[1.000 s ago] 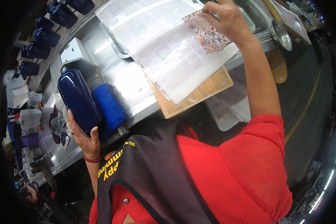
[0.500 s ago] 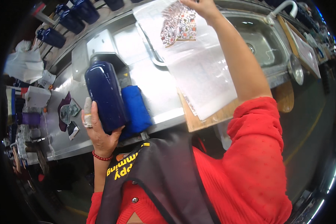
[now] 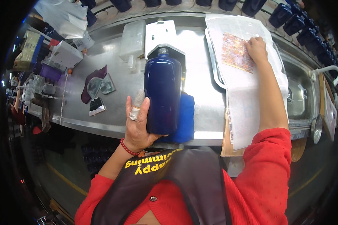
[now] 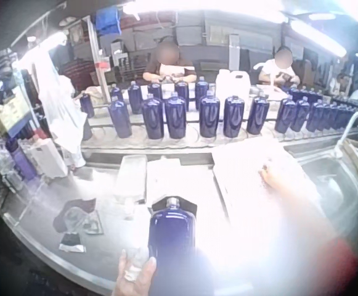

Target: The person applies decorative stickers to a dark blue bottle, smoothing each with a green plastic card. They rotate the bottle to align and press the stickers, then repeat the process with a second sticker on a different bottle.

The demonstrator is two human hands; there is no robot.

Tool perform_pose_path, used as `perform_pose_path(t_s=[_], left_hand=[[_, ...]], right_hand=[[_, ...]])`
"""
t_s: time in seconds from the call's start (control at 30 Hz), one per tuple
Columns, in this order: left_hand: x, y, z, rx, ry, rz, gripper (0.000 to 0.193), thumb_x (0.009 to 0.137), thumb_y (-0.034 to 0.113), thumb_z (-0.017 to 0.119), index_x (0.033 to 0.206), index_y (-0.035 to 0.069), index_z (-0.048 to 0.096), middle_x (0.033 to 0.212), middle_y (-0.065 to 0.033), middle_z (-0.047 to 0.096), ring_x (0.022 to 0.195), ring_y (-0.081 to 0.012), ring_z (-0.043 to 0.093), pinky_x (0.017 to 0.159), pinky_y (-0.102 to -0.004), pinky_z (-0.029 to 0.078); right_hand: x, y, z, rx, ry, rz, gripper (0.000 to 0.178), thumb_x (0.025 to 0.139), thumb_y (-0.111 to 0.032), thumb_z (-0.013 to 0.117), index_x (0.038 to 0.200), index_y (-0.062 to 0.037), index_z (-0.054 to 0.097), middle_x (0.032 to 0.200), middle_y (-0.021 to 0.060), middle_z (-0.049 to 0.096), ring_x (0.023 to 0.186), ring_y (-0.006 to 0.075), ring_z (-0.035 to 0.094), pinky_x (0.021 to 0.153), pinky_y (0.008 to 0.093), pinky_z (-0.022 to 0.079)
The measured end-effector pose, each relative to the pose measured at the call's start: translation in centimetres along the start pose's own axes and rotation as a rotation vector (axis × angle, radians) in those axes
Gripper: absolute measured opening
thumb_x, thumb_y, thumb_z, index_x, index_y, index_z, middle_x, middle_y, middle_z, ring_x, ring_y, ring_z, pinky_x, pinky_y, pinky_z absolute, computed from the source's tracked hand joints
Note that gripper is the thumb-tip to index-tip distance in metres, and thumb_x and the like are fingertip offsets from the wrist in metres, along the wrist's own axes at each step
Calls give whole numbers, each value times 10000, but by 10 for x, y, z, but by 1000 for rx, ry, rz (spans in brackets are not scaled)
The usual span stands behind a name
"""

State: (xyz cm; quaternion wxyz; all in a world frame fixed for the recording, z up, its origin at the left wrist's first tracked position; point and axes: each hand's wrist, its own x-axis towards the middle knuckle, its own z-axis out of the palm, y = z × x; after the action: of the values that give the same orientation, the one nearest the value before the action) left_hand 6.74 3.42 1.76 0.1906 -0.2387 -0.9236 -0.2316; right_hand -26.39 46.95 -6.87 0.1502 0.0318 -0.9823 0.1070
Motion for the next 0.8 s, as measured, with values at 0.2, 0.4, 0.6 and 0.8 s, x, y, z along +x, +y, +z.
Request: perform_pose_path(t_s=[0.2,0.4,0.6,0.8], left_hand=[[-8,-7,8,-130,13,-17,1041,839,531,772,1551,-66,301,1477,-315,475,1417,-485,432,1209,-652,158],[0,-10,-5,-204,-12,-18,1020,857,588,740,1530,-58,329,1489,-296,453,1454,-460,375,1215,-622,161],[65,-30,-30,-380,97,-66,916,889,540,740,1501,-44,387,1498,-294,440,1438,-418,391,1187,-468,307],[159,-36,-34,-1041,-169,-240,987,850,481,782,1552,-45,332,1544,-261,419,1470,-331,368,1199,-427,303]], right_hand=[[-13,-36,-41,110,177,-191,155,857,-144,777,906,-24,693,1139,148,635,1069,363,603,923,429,491],[-32,-112,-131,138,331,-562,152,897,-112,746,910,-4,640,1261,153,604,1175,348,586,977,429,482],[-66,-168,-216,173,323,-677,159,929,-148,744,878,-32,647,1347,118,603,1239,294,600,987,406,505],[-107,-209,-274,372,272,-792,130,901,-128,778,892,-27,696,1361,156,619,1158,247,658,942,391,528]])
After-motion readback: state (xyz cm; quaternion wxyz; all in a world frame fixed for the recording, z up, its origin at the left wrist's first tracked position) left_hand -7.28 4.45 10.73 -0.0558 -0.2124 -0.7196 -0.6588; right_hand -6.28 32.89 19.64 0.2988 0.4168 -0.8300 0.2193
